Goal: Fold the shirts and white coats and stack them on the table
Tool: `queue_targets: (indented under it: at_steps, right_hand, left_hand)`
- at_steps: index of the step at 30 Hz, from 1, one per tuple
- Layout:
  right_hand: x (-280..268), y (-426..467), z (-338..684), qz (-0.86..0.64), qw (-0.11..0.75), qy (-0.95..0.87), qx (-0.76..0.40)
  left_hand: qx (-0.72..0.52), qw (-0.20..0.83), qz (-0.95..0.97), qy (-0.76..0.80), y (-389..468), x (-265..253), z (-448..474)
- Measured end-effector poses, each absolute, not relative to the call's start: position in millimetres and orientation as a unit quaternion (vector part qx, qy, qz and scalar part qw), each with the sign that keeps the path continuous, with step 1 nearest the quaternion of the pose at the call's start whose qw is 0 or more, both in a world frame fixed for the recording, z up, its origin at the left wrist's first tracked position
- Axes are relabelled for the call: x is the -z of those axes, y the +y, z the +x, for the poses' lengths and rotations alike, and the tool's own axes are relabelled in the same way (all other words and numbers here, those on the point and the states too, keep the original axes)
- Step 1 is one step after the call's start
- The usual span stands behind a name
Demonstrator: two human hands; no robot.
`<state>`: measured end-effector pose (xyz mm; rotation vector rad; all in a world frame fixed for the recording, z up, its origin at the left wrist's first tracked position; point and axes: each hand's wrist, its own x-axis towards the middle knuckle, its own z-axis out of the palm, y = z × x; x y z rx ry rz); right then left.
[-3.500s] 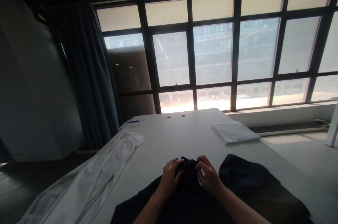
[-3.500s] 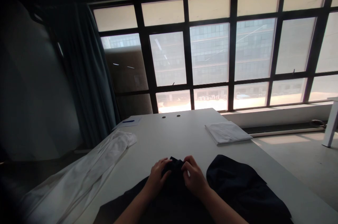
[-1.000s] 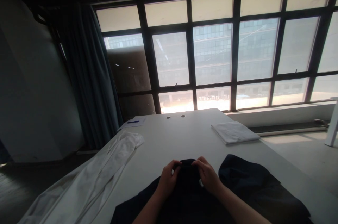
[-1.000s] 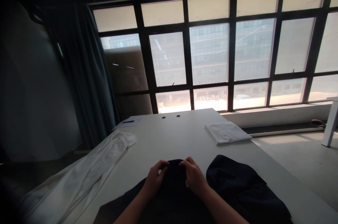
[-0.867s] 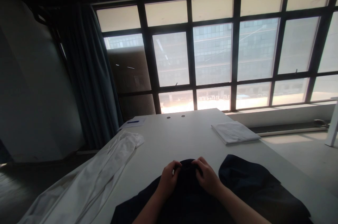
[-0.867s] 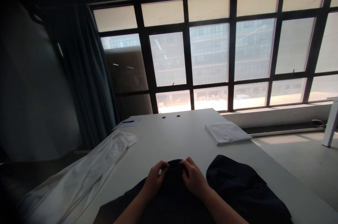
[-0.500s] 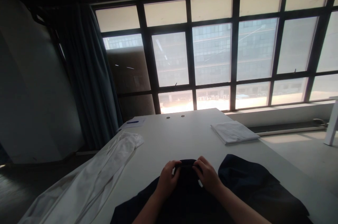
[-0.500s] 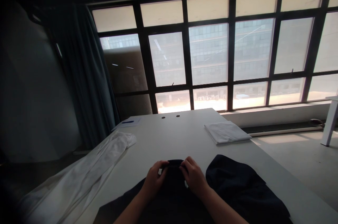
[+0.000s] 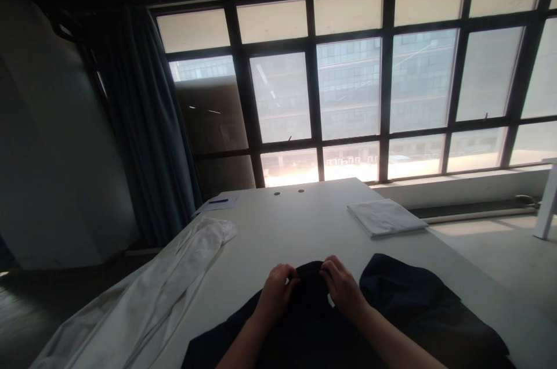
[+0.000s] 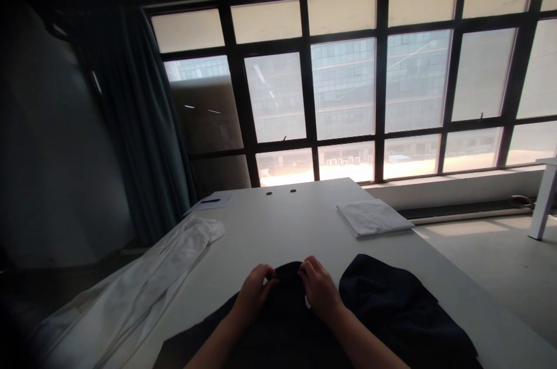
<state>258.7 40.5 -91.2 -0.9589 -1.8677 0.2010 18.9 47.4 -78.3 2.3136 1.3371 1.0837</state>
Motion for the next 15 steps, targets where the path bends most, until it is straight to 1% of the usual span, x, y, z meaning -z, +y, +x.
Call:
queue_targets:
  at_steps: [9,15]
  right_hand:
    - [87,34,258,-0.362,0.450,-0.813,-0.079]
    - [89,33,256,-0.392,0.422,-0.814,-0.077]
  left_hand:
    - [-0.318,0.101,0.846,0.416,35,68,27]
    - [-0.332,0.112,0.840,0.414,38,72,29]
